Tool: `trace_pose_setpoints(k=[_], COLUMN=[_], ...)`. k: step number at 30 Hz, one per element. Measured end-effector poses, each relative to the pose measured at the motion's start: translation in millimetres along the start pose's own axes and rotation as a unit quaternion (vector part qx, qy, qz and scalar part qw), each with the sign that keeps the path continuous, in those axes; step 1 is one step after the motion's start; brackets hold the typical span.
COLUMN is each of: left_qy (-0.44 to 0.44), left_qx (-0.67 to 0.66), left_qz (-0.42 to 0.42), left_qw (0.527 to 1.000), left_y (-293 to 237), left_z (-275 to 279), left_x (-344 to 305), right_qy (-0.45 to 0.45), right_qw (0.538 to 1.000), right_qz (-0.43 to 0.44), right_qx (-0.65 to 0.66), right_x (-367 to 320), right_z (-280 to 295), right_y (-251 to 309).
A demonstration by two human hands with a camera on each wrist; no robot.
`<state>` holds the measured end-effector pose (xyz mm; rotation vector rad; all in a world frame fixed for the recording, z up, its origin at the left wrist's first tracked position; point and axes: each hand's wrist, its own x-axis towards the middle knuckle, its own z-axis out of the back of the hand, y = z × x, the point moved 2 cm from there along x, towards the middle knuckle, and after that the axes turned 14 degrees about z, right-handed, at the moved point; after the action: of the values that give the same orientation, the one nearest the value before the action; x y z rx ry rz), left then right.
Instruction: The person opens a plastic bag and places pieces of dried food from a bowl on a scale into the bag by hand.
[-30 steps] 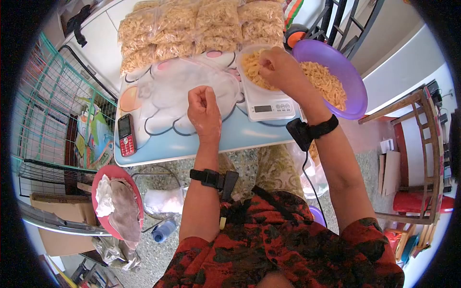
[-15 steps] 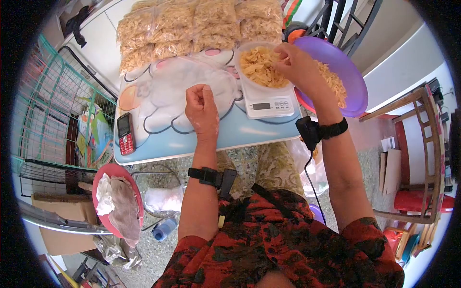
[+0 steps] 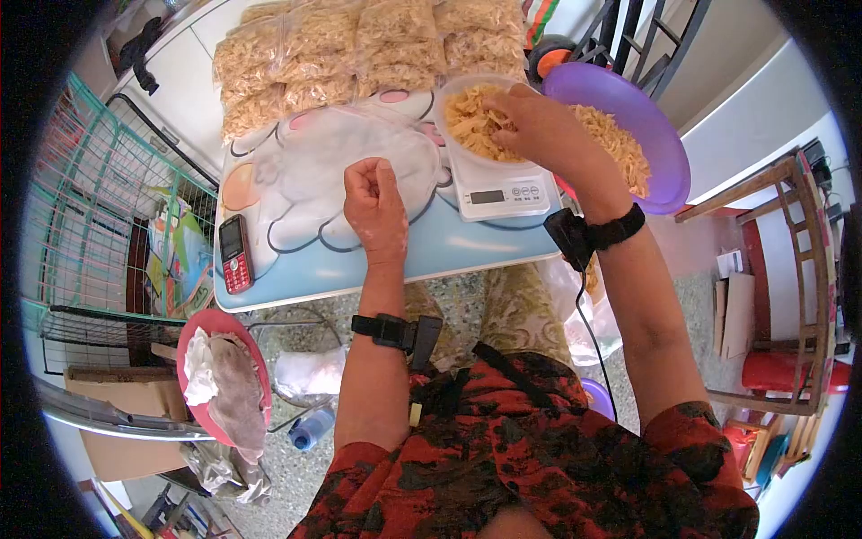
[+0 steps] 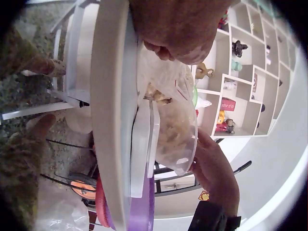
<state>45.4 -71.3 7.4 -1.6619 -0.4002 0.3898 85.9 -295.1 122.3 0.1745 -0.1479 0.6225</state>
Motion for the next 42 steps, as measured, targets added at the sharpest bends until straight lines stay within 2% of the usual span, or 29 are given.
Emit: trace_pose_setpoints(k=[3, 6, 9, 12, 15, 18, 21, 24, 27, 30, 33, 36, 39, 42], left_qy=[0.004, 0.012, 0.012, -0.002, 0.003, 0.004, 0.008, 0.007, 0.006, 0.008, -0.002, 0.01, 0.017, 0.005], left_qx=[-0.009, -0.021, -0.026, 0.005, -0.016, -0.018, -0.016, -0.023, -0.017, -0.018, -0.01, -0.027, -0.034, -0.026], left_qz=[0.003, 0.01, 0.002, -0.003, 0.001, 0.003, 0.004, 0.008, -0.003, 0.007, 0.0, 0.004, 0.006, 0.003], left_qw=[1.0, 1.0, 1.0, 1.0, 1.0, 1.0, 1.0, 1.0, 1.0, 1.0, 1.0, 1.0, 0.999, 1.0], left_y=[-1, -3, -3, -3, -1, -1, -3, -3, -2, -2, -2, -2, -2, -4], left_z=[0, 0, -1, 0, -1, -1, 0, -1, -1, -1, -1, -1, 0, -1], left_x=[0, -2, -2, -2, -1, -1, -3, -2, -1, -1, -1, -2, -2, -3], right_qy=[-0.06, -0.128, -0.142, -0.161, -0.161, -0.118, -0.079, -0.074, -0.041, -0.05, -0.085, -0.041, -0.096, -0.065], right_qw=[0.995, 0.986, 0.984, 0.978, 0.963, 0.951, 0.941, 0.936, 0.951, 0.995, 0.988, 0.997, 0.99, 0.995], right_qz=[0.075, 0.098, 0.044, 0.038, 0.015, -0.069, -0.106, -0.095, -0.091, 0.034, 0.109, 0.064, 0.096, 0.074], right_qx=[-0.018, 0.044, 0.098, 0.124, 0.213, 0.277, 0.312, 0.332, 0.294, 0.085, 0.061, 0.029, 0.02, 0.01], right_x=[4, 0, 0, 0, 4, 1, 0, -3, -7, -8, -14, -10, -9, -5], right_z=[-7, -3, 7, 11, 9, 4, 6, 12, 22, 15, 8, 7, 0, 4], right_y=[-9, -16, -22, -32, -33, -27, -23, -22, -18, -18, -5, 3, -2, -7])
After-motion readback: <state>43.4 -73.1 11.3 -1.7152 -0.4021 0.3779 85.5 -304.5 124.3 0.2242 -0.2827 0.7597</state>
